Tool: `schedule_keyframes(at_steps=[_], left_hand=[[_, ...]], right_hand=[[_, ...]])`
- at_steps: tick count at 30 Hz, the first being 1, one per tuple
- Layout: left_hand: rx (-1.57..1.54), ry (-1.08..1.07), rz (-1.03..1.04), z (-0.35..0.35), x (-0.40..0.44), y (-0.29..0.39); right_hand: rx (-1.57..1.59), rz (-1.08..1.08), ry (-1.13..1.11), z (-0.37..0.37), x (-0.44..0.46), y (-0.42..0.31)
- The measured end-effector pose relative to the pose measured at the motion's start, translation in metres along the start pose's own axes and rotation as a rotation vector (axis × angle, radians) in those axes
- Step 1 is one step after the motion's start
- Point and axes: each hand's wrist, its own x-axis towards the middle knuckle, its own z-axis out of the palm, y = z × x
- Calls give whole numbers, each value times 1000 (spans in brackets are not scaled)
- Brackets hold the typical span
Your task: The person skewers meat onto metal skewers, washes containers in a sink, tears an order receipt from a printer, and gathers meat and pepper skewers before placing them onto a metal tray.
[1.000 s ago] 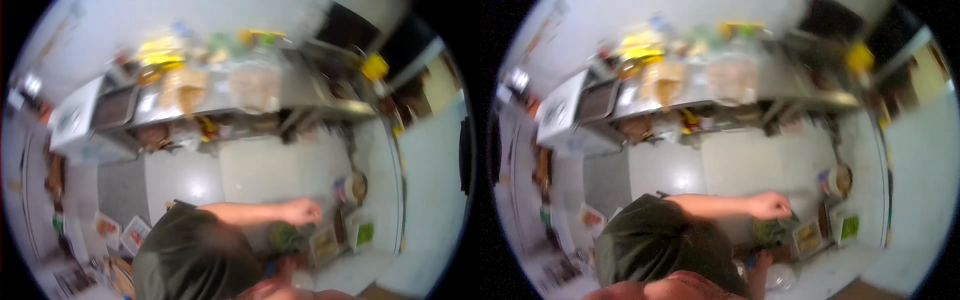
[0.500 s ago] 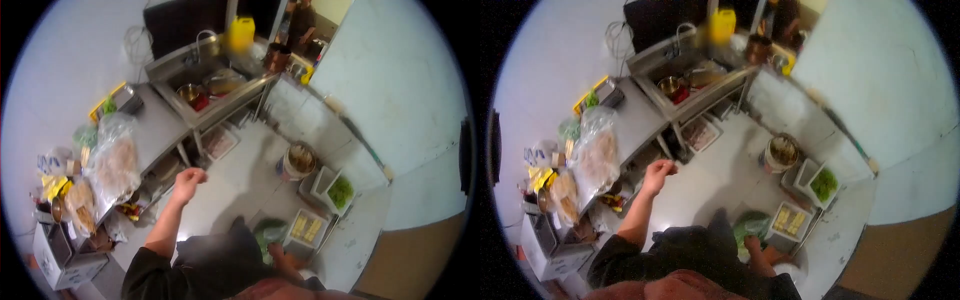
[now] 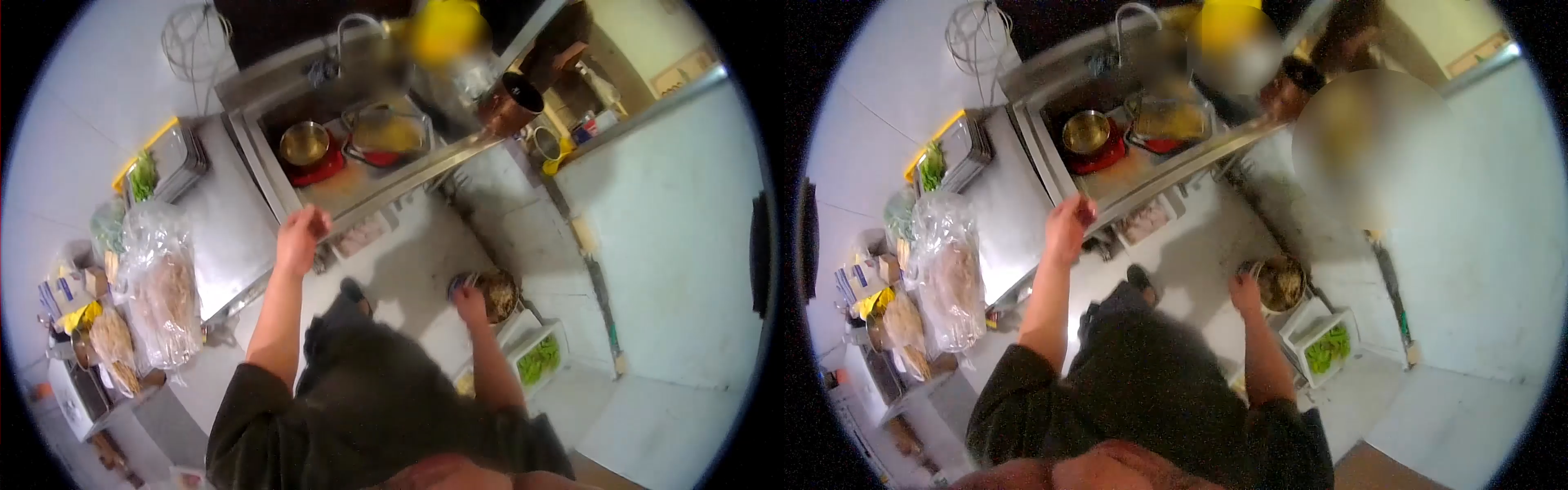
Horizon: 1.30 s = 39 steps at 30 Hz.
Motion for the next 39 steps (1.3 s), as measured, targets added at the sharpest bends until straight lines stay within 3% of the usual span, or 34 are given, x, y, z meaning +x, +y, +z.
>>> schedule_keyframes(at_steps=[2, 9, 13, 19, 21, 23, 25, 28, 30, 33, 36, 37, 39], left_hand=[[-207, 44, -61, 7, 43, 0], [-300, 186, -151, 27, 138, -17], [-346, 343, -154, 39, 184, -50], [-526, 520, -108, 96, 265, -87], [-554, 573, -132, 115, 300, -95], [-524, 647, -153, 130, 334, -108], [-567, 610, -106, 138, 359, -115], [-483, 607, -164, 156, 383, -103], [-498, 627, -193, 156, 398, -104], [-561, 635, -136, 156, 418, -108], [-631, 639, -104, 159, 444, -114], [-678, 629, -91, 160, 453, -115], [-728, 595, -108, 161, 471, -112]], right_hand=[[26, -138, 51, -25, 49, -35], [86, -350, -5, -122, 239, -203], [-144, -688, 32, -130, 380, -302], [-331, -965, -232, -86, 544, -476], [-433, -1041, -357, -61, 572, -518], [-547, -1298, -403, -44, 580, -566], [-344, -1453, -489, -37, 575, -597], [-405, -1374, -546, -5, 585, -630], [-531, -1362, -446, 3, 588, -639], [-649, -1506, -438, 2, 594, -645], [-477, -1564, -406, 25, 619, -636], [-556, -1632, -363, 22, 619, -634], [-721, -1525, -396, 19, 613, -640]])
